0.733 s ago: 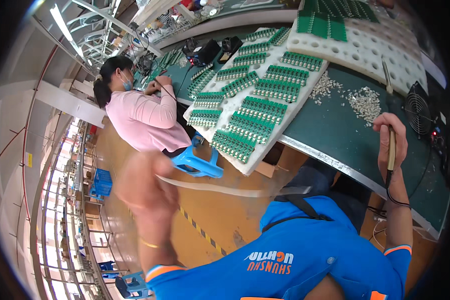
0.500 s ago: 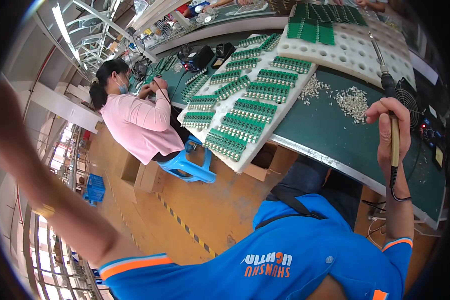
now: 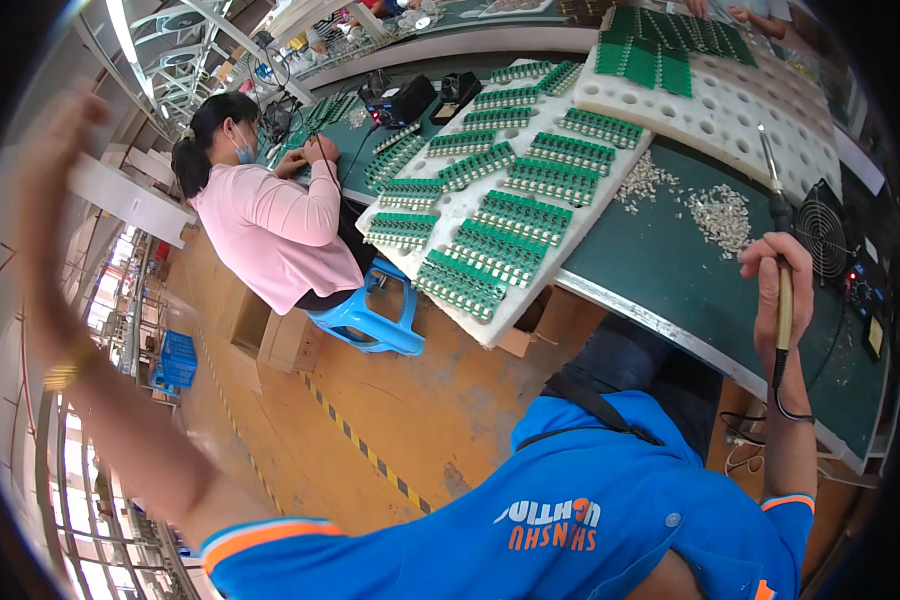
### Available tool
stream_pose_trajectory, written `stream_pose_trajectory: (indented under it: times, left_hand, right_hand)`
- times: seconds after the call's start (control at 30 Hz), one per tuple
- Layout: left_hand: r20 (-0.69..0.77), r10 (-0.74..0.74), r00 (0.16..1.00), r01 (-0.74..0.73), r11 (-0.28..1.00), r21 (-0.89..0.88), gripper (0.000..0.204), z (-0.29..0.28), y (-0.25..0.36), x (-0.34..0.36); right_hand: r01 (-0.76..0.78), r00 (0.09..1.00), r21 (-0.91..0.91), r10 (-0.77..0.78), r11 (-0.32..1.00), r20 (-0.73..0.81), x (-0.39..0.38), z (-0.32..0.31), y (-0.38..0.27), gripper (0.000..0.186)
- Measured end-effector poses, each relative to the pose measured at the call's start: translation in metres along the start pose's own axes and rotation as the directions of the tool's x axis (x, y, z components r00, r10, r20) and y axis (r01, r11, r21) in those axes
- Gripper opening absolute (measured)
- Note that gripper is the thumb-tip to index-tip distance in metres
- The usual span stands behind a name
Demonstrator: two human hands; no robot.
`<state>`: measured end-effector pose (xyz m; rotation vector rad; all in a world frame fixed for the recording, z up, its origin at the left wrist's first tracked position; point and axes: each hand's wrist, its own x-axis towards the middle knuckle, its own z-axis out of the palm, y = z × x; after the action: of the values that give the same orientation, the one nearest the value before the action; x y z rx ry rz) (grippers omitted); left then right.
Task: The person solders components onto a circuit board strip using a soldering iron and wire, places the soldered board onto a foam rack, and solders components onto another circuit board strip.
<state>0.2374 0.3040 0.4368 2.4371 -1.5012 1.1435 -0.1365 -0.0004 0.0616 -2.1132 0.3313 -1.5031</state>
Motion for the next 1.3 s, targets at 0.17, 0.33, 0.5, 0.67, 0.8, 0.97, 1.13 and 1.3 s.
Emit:
stream_pose_trajectory:
  times: [0.17, 0.33, 0.5, 0.67, 0.8, 0.97, 1.13, 1.3]
  left_hand:
    - [0.071, -0.384, 0.920, 0.350, 0.729, -0.589, 0.021, 0.311, -0.076, -0.171]
    - [0.606, -0.718, 0.342, 0.694, -0.242, -0.679, 0.047, 0.418, 0.031, -0.218]
    - [0.651, -0.701, 0.292, 0.684, -0.323, -0.654, 0.054, 0.430, 0.044, -0.211]
    - [0.726, -0.622, 0.294, 0.632, -0.444, -0.636, 0.035, 0.433, 0.043, -0.197]
    - [0.773, -0.570, 0.279, 0.651, -0.480, -0.589, 0.030, 0.445, 0.033, -0.200]
    - [0.783, -0.541, 0.306, 0.580, -0.546, -0.605, 0.022, 0.423, 0.028, -0.188]
    - [0.785, -0.530, 0.321, 0.555, -0.566, -0.610, 0.019, 0.417, 0.013, -0.181]
    - [0.756, -0.587, 0.291, 0.602, -0.501, -0.621, 0.016, 0.397, 0.015, -0.159]
  right_hand:
    - [-0.079, 0.997, 0.002, 0.079, 0.997, -0.006, -0.005, 0.011, 0.013, 0.024]
    - [-0.182, 0.982, -0.180, 0.189, 0.967, 0.022, -0.014, 0.015, 0.032, 0.025]
    - [-0.208, 0.978, -0.228, 0.206, 0.951, -0.030, -0.007, 0.031, 0.039, 0.025]
    - [-0.221, 0.975, -0.252, 0.212, 0.942, -0.063, -0.003, 0.041, 0.039, 0.025]
    - [-0.231, 0.973, -0.291, 0.218, 0.928, -0.079, -0.005, 0.038, 0.036, 0.025]
    - [-0.230, 0.973, -0.294, 0.219, 0.928, -0.071, -0.016, 0.024, 0.040, 0.024]
    - [-0.217, 0.976, -0.277, 0.212, 0.936, -0.050, -0.023, 0.012, 0.046, 0.024]
    - [-0.145, 0.989, -0.217, 0.138, 0.965, -0.049, -0.035, 0.000, 0.041, 0.025]
